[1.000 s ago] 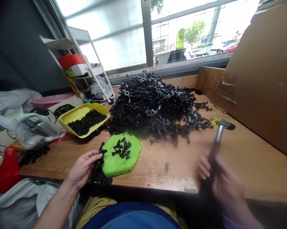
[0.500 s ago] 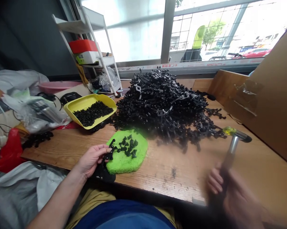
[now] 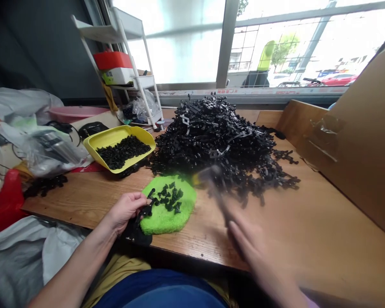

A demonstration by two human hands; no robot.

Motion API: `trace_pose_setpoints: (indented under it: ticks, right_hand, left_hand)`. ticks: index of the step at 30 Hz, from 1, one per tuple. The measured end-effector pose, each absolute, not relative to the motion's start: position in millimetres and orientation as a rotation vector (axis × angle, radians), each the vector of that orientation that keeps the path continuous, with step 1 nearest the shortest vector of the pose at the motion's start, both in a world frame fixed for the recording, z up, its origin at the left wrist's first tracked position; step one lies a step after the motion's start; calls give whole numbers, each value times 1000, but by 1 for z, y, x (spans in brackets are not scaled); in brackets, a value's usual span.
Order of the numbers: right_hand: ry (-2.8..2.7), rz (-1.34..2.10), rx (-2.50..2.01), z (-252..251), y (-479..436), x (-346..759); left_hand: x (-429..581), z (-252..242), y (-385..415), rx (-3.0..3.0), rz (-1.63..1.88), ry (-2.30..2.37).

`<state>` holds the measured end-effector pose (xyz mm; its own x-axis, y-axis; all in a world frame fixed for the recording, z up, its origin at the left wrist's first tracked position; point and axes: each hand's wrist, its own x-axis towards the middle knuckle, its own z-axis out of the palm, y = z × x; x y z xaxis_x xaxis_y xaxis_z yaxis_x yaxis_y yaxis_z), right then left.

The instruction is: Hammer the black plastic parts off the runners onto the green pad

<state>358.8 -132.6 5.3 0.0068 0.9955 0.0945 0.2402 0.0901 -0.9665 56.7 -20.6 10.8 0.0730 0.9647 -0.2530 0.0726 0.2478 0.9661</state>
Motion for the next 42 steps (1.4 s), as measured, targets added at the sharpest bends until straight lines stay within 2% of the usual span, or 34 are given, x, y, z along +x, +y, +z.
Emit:
trace_pose_setpoints:
  ticks: [3,8,12,17,24,34,42]
  right_hand:
    - [-1897,753,-1316,22,-116,323]
    - [-2219,491,-1502,26,-96,295]
    - [-2141,430,-1455,27,-92,295]
    - [-2318,359,-1542,30,-90,293]
    - [-2320,431,-1544,32,-82,296]
    - [-2353,175,-1614,38,-83,296]
    - [-2326,262,-1587,31,-83,296]
  left_hand:
    - [58,11,-19,1114,930,1305]
    - [57,10,-18,1114,939,1320]
    - [56,9,-17,1111,938,1307]
    - [56,9,-17,1160,925,1322]
    - [56,9,-15,1201,897,1332]
    - [56,13,-14,1224,848,1396]
    - [54,10,-12,1251,797,1401]
